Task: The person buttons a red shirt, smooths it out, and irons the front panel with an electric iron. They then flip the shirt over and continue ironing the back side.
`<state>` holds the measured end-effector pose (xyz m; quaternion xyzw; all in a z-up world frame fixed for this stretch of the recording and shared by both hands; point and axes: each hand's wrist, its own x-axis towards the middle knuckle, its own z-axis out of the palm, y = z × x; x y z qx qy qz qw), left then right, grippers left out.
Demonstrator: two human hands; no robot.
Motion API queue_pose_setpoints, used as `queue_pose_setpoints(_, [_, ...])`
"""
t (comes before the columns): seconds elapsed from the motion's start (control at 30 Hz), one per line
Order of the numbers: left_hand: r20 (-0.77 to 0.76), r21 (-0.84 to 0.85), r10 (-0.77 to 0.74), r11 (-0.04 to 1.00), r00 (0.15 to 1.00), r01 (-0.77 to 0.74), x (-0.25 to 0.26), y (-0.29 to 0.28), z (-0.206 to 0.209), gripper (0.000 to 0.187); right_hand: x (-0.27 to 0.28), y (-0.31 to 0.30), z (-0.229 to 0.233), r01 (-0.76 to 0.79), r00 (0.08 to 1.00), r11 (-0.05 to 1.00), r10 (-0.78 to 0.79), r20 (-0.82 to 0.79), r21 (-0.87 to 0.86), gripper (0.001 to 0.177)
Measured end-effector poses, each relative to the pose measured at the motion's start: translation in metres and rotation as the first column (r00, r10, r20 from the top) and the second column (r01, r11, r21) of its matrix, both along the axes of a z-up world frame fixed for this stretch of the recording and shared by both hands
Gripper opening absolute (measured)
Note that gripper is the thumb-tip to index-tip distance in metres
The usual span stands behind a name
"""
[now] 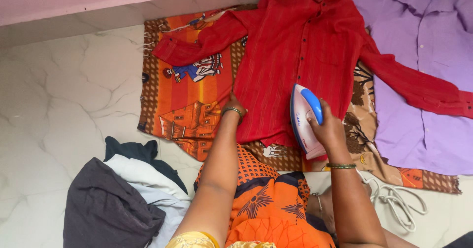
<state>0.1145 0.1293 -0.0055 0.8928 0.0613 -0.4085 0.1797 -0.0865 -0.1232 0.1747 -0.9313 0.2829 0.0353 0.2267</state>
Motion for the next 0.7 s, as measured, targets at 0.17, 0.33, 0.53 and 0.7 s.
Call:
queue_pose_setpoints(0.17, [0.058,-0.013,0.086,0.996,0.995,-0.085,-0.011,0.001,-0.027,0.088,0.015,0.034,0.011,-0.062,0.995,0.978,0.045,0.089,0.199,0.082])
queue_pose_setpoints(0.33, [0.118,-0.052,0.057,0.997,0.991,-0.051,-0.02,0.024,-0.028,0.067,0.027,0.067,-0.004,-0.128,0.99,0.922,0.097,0.102,0.366,0.083])
queue_pose_setpoints(0.53, [0.056,-0.077,0.006,0.997,0.998,-0.002,-0.015,0.04,-0.004,0.068,0.044,0.095,-0.029,-0.144,0.989,0.905,0.138,0.046,0.399,0.081])
queue_pose_setpoints(0.7, [-0.039,-0.044,0.012,0.999,0.999,-0.013,-0.002,0.03,0.005,0.085,0.062,0.096,-0.05,-0.12,0.992,0.942,0.102,0.072,0.314,0.078])
